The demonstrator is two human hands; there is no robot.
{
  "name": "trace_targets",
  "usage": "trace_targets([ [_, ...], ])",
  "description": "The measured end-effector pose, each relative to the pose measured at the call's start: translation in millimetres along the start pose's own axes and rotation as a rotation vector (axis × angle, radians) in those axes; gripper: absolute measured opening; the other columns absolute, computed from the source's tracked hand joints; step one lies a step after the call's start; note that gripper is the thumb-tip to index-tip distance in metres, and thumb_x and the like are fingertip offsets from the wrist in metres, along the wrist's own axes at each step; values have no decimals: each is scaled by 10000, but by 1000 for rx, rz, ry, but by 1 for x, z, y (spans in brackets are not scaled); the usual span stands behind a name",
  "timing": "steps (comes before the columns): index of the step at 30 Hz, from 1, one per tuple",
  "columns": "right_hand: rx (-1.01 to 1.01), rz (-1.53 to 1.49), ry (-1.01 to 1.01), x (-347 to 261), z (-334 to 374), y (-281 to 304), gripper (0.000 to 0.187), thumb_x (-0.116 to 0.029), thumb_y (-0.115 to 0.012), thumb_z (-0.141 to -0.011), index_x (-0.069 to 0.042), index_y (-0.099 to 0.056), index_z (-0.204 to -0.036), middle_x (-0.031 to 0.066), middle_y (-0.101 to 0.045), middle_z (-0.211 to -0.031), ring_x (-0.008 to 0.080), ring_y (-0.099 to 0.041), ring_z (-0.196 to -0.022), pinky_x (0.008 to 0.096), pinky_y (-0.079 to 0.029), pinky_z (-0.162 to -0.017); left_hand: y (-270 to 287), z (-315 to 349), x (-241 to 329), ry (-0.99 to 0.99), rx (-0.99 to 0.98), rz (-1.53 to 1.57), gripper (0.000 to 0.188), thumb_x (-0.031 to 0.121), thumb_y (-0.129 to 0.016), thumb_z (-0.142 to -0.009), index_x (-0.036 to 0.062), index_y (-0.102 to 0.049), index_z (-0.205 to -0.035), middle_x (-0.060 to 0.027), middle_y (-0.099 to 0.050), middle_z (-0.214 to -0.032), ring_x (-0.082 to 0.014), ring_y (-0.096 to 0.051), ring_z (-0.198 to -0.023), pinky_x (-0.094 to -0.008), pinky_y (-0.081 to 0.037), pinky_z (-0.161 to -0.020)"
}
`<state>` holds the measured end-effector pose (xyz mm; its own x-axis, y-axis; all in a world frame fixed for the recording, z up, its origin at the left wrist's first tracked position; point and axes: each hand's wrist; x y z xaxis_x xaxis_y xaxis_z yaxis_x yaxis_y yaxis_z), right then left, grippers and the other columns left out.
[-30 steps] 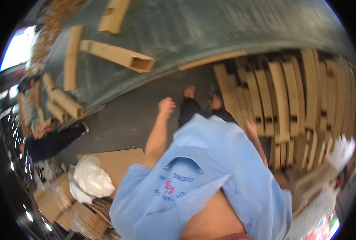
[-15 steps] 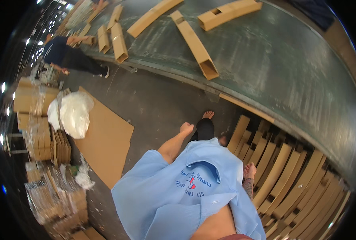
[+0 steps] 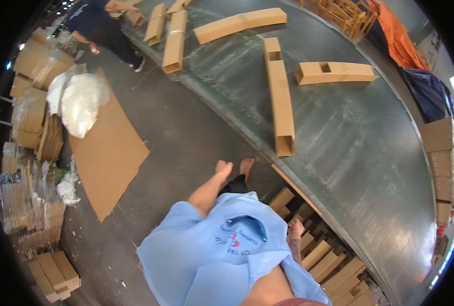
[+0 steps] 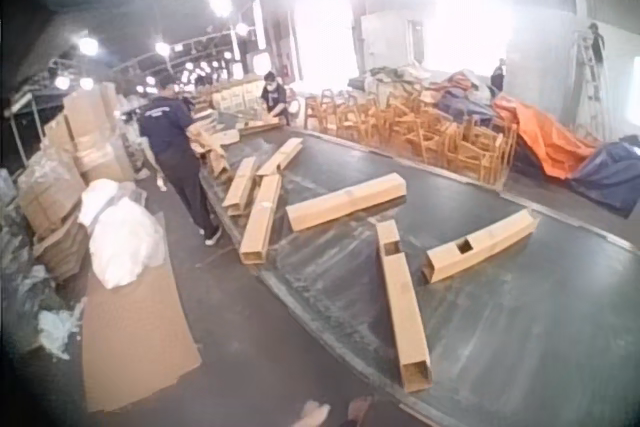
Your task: The person stands barefoot on a conveyor belt and repeatedly picks up long cardboard boxes, placing them into a growing stack on the floor. The task involves continuous handling of boxes from the moving belt to the pile.
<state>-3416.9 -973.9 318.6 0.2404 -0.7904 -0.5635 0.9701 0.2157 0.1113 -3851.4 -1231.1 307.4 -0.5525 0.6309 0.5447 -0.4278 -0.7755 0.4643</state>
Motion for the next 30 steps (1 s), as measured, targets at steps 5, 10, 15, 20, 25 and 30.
trace_targets([
  [5, 95, 197, 376, -83, -23, -101, 191, -163, -631, -947, 27, -637, -946, 64, -625, -757, 124, -570, -576, 252, -441, -472, 6, -47, 139, -196, 91, -61, 699, 342, -684, -794, -22, -471, -1352, -267, -499, -1357, -428, -506, -1256, -488, -421, -1044],
  [10, 180, 633, 839, -243, 0, -266, 203, -184, -635, -920, 11, -689, -922, 53, -671, -777, 123, -606, -717, 294, -502, -670, 4, -129, 256, -277, 152, -301, 1066, 522, -756, -768, 50, -200, -1546, -218, -187, -1596, -366, -135, -1497, -598, -87, -1177],
  [15, 112, 772, 1131, -390, -9, -430, 227, -205, -661, -922, -8, -668, -1033, 129, -708, -894, 217, -673, -828, 354, -525, -773, -23, -185, 352, -160, -43, -446, 1429, 574, -852, -663, 40, 115, -1568, -322, 138, -1602, -468, 166, -1488, -680, 36, -1140],
  [20, 267, 888, 1396, -506, -97, -538, 279, -280, -684, -892, -20, -653, -989, 173, -699, -917, 349, -674, -922, 433, -522, -818, -49, -193, 370, -41, -104, -501, 1546, 560, -900, -611, 41, 225, -1536, -352, 277, -1549, -508, 290, -1432, -676, 49, -1141],
  [25, 542, 1310, 1204, -583, -204, -596, 728, -613, -715, -764, 63, -672, -1031, 234, -716, -1012, 390, -654, -1048, 437, -492, -917, -51, -186, 370, -63, -124, -475, 1557, 561, -900, -614, 7, 239, -1519, -397, 279, -1520, -555, 292, -1408, -703, 54, -1122],
  [30, 207, 1528, 1333, -552, -219, -586, 354, -306, -653, -789, 38, -680, -869, 205, -704, -810, 342, -697, -781, 463, -515, -671, -65, -189, 354, -47, -168, -498, 1589, 582, -902, -597, 3, 267, -1504, -427, 314, -1481, -599, 314, -1369, -733, 78, -1093],
])
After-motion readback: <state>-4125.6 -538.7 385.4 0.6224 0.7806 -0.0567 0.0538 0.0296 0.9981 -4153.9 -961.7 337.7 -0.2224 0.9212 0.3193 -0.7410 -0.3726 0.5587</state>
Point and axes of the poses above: each hand's wrist, its own z-axis away from the middle knuckle, its own y-axis out of the back of the hand, x = y × z
